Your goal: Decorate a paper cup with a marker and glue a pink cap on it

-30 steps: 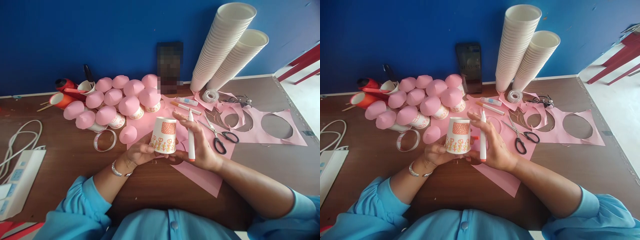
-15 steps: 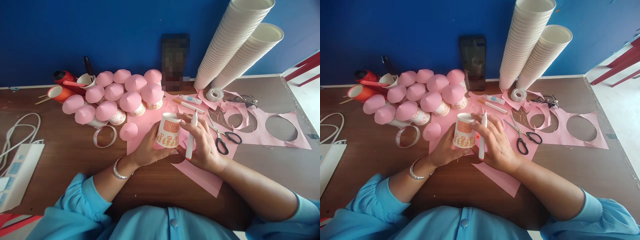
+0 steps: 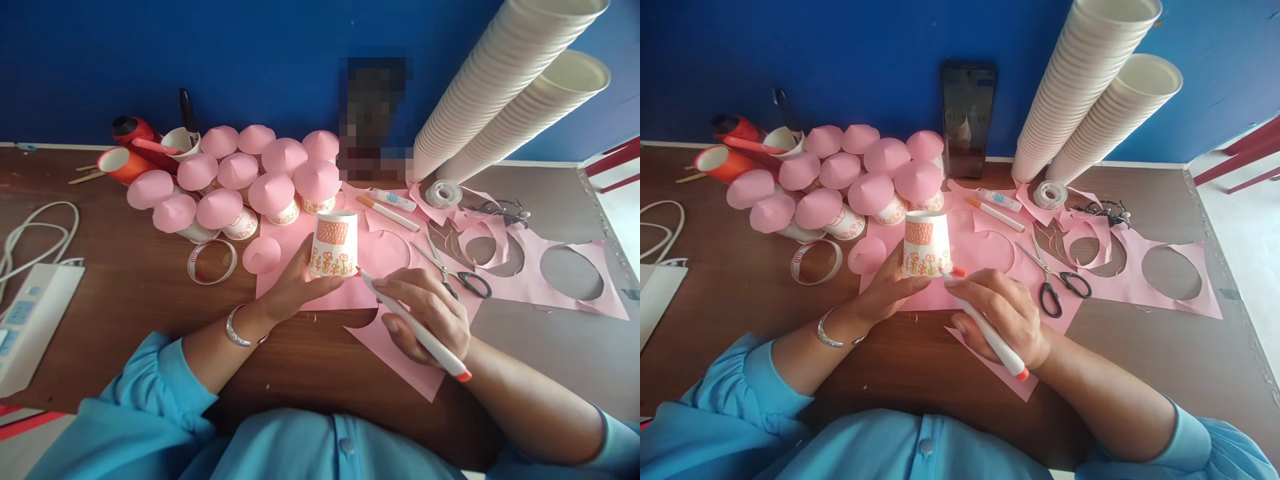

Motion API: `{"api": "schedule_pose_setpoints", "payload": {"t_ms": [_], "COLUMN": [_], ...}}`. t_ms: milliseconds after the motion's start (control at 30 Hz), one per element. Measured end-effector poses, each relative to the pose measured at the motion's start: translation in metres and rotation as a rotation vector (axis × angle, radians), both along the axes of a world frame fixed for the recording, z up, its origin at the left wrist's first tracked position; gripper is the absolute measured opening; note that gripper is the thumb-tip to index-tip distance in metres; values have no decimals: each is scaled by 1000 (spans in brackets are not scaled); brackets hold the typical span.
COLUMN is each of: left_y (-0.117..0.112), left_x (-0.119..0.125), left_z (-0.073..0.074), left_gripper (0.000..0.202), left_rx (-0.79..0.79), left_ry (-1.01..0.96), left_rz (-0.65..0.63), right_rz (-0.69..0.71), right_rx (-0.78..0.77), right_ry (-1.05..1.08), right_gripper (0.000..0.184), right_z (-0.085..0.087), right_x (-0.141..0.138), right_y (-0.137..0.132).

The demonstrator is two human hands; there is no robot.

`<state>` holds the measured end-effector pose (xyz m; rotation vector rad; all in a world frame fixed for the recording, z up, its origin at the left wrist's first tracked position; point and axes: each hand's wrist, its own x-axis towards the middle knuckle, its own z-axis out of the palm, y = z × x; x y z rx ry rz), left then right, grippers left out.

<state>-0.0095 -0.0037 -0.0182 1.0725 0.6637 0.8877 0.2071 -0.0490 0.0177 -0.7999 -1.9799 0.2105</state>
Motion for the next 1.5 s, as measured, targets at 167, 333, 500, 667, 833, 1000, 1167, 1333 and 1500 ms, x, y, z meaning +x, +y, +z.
{"api": "schedule_pose_setpoints", "payload": {"t_ms": [167,333,500,667,833,1000,1167,1333,1500], "left_y": [0,0,0,0,0,0,-1,-1,0], "left_x": [-1,-1,0,1,1,1,1,1,1], "left_z": [0,-1,0,0,0,4,5,5,4], "left_gripper": [55,55,57,57,54,54,53,54,56], "left_rx": [28,43,35,33,34,18,18,8,13], "left_ry": [50,99,106,75,74,68,70,79,93], "left_rz": [28,35,26,23,22,4,-1,4,10], "right_rz": [51,18,0,-3,-3,10,16,20,23], "right_rx": [-49,-11,-5,-4,2,-17,-7,-15,2], "right_ry": [53,19,7,-5,-2,10,12,11,2], "right_gripper": [36,29,23,24,23,27,29,32,27], "right_z": [1,-3,-4,-4,-5,-6,-7,-6,-5], "right_x": [-6,-5,-7,-8,-8,-8,-8,-8,-9], "right_y": [1,0,-1,0,1,0,0,1,2]}}
